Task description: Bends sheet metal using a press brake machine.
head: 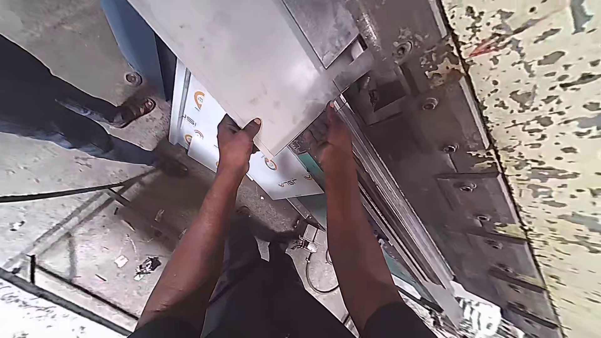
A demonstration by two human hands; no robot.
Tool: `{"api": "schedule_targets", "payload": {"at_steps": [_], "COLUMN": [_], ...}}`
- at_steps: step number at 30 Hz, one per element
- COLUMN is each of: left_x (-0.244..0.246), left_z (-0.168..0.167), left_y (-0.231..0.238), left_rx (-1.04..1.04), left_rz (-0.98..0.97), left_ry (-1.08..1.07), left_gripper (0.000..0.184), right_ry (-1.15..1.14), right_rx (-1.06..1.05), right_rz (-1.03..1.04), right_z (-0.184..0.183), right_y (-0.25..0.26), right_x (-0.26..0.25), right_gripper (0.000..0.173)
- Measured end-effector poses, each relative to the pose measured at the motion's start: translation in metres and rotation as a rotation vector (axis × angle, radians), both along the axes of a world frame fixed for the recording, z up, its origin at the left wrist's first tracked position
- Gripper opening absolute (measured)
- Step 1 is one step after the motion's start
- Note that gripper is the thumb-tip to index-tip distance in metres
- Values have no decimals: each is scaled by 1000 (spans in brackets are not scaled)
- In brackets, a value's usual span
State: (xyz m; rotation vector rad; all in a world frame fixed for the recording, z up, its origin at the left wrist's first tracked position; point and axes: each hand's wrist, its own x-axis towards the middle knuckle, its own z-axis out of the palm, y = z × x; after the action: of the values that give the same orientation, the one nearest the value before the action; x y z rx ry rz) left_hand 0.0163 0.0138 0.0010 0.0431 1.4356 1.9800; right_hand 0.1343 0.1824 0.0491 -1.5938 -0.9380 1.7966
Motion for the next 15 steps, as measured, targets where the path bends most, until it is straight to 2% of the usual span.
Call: {"api": "schedule_targets", "payload": {"at_steps": [8, 15], "left_x": [-1, -1], "left_z": [-6, -7], "left_y": [0, 1], "left_rx": [85, 83], "left_rz": [2, 3], "left_ry": [-9, -16], "left_gripper": [29, 30], "right_ry": [130, 217], "right_rx": [76, 87], "right_rz": [17, 56], "right_z": [-20, -24], "right_y": [5, 8], "right_x": [-3, -1], "right_gripper": [43, 39]}}
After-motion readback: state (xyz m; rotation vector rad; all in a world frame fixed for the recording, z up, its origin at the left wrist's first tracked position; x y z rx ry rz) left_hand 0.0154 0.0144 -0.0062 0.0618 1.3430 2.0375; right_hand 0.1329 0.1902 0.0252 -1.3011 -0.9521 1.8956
